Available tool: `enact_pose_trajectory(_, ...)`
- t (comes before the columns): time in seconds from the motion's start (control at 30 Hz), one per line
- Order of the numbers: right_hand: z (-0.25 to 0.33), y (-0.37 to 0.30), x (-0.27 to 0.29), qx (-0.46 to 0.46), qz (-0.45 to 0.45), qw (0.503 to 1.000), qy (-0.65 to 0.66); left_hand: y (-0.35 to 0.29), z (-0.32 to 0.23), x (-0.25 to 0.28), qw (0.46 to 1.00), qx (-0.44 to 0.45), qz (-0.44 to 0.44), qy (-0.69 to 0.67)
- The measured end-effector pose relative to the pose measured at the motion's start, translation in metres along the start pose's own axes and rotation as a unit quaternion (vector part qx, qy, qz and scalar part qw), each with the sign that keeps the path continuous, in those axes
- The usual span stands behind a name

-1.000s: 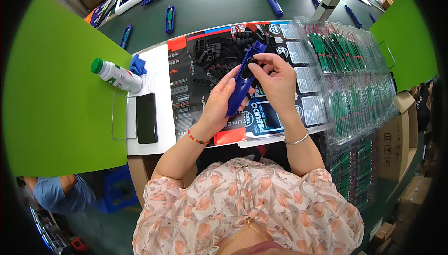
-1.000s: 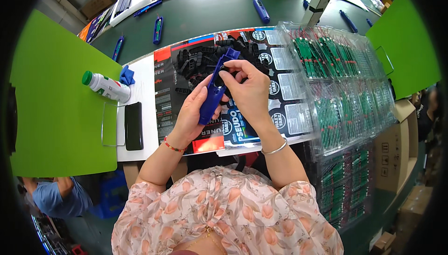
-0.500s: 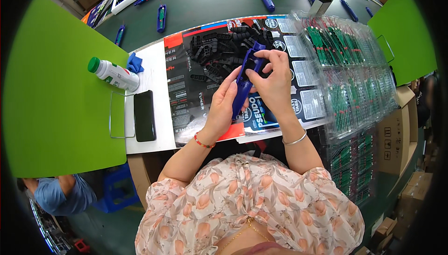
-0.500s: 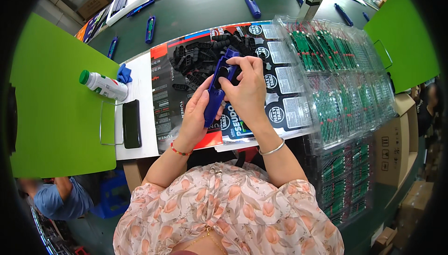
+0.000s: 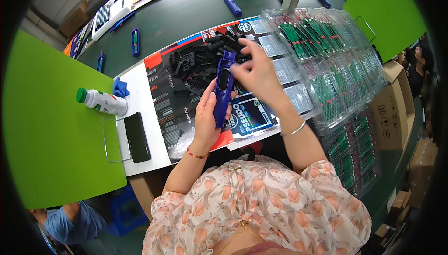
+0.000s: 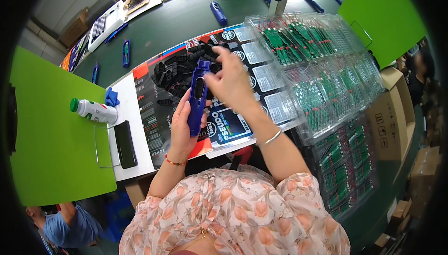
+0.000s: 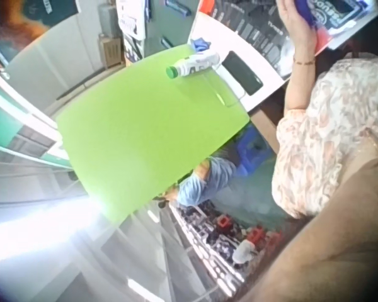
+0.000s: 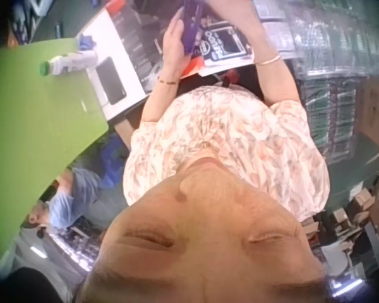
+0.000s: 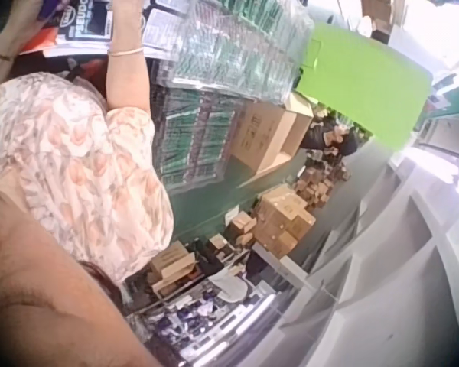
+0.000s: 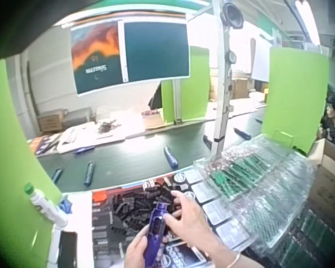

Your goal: Assembling electronic components into a blue housing at a factory workstation.

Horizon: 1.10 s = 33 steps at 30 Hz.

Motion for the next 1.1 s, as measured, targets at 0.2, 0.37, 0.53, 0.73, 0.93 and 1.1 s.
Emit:
enact_pose_trajectory(0.2,-0.065,0.115,0.123,-0.06,-0.094,0.893,-0.436,0.002,0.003,-0.006,1.0,0.01,0.021,-0.012)
enact_pose_trajectory(0.37,-0.112,0.126,0.128,-0.154,-0.052,0.846,-0.508,-0.006,-0.005,0.0,0.999,0.017,0.009,-0.031)
enact_pose_trajectory(0.53,-0.057,0.119,0.142,-0.094,-0.138,0.852,-0.497,-0.006,-0.007,0.009,0.996,0.029,0.017,-0.078)
enact_pose_trajectory(0.73,0.055,0.041,0.099,0.08,-0.17,0.979,0.081,-0.001,-0.011,0.018,0.994,0.013,-0.003,-0.105)
enact_pose_trajectory(0.93,0.023,-0.024,-0.001,-0.059,0.021,0.963,0.261,-0.008,-0.012,0.024,0.996,0.018,-0.029,-0.08)
enact_pose_trajectory(1.1,0.012,-0.035,-0.024,-0.069,0.045,0.963,0.255,-0.01,-0.015,0.017,0.997,0.011,-0.004,-0.076)
Point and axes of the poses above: each hand's wrist, its own y-axis towards the middle knuckle, its own x-axis out of the back of the hand, z = x × y, the point moved 9 cm from there along y, towards the middle knuckle, and after that the axes turned 5 degrees about y, right-handed, at the moved point
